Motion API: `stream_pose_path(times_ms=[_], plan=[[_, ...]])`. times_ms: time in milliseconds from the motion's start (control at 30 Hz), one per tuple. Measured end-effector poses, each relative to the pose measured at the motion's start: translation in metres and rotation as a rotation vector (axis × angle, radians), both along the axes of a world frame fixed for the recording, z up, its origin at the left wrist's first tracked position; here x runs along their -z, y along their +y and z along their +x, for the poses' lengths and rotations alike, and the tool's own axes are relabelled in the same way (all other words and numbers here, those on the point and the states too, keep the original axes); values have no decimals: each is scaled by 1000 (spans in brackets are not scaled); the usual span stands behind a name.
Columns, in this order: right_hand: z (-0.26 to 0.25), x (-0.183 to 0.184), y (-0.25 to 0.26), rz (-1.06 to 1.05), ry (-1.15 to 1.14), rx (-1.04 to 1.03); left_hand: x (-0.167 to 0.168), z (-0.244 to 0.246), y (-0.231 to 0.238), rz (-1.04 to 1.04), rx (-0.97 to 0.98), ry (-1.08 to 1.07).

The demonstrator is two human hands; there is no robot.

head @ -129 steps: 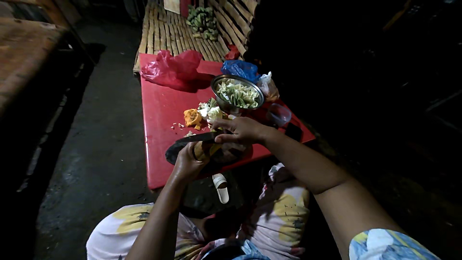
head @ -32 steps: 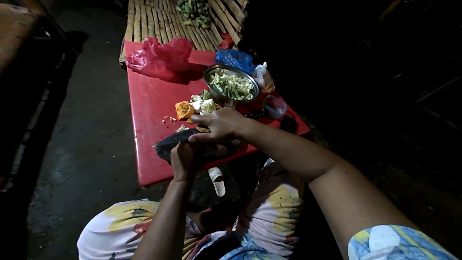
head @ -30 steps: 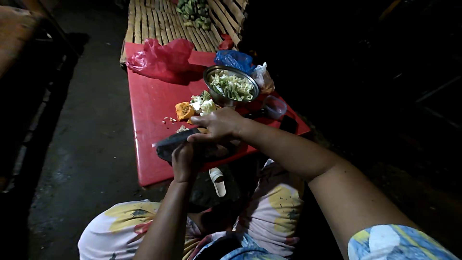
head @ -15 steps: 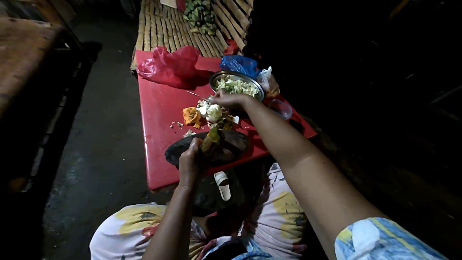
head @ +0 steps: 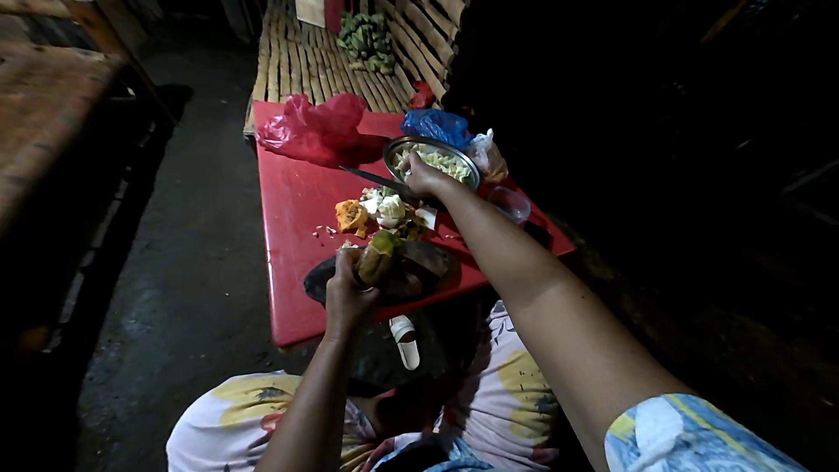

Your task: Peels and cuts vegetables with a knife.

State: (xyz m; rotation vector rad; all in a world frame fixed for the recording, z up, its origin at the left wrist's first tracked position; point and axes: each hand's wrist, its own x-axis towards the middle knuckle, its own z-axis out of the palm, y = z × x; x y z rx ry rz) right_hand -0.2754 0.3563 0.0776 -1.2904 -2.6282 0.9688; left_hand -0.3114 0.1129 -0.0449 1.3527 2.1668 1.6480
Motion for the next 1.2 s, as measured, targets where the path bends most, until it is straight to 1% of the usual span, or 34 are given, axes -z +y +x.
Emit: stream_pose_path(times_ms=[133,233,300,333,467,533,600,667,733,800,867,933,967,1000,1067,1133,1200], plan=[[-2,1,5,48,91,-51,-2,-3,0,-15,13,-73],[-3,-2,2,-12,151,-144,-3,-6,-1,-15,47,-125],[3,-6,-11,-35,131,-286,-3,-8,-2,7,78,-186],[6,-4,-19,-29,129,-399,-3,-9,-2,14,97,-220],[32,-3,-48,-181,81,-815,-5,-20,-2,48,176,-337],[42,0,-54,-167,71,-889,-8,-21,-4,122,219,-433],[51,3,-60,-44,79,-864,-8,-20,-4,227,218,-513],[55,12,-69,11,143,-766,-6,-18,-2,350,168,-584],[56,26,-80,-30,246,-611,-6,-14,2,444,71,-663],[57,40,-96,-90,327,-437,-10,-12,6,478,-13,-733],[56,54,-107,-93,375,-323,-15,-10,6,382,-4,-729],[55,61,-116,-80,393,-255,-24,-6,-3,167,108,-645],[55,61,-119,-79,399,-242,-27,-5,-5,78,169,-601],[56,60,-122,-96,418,-255,-29,-4,-6,32,224,-563],[62,53,-125,-151,444,-342,-32,-5,-7,13,307,-553],[68,43,-128,-213,405,-432,-29,-7,-6,67,325,-595],[73,35,-125,-237,386,-498,-23,-11,-4,168,306,-635]])
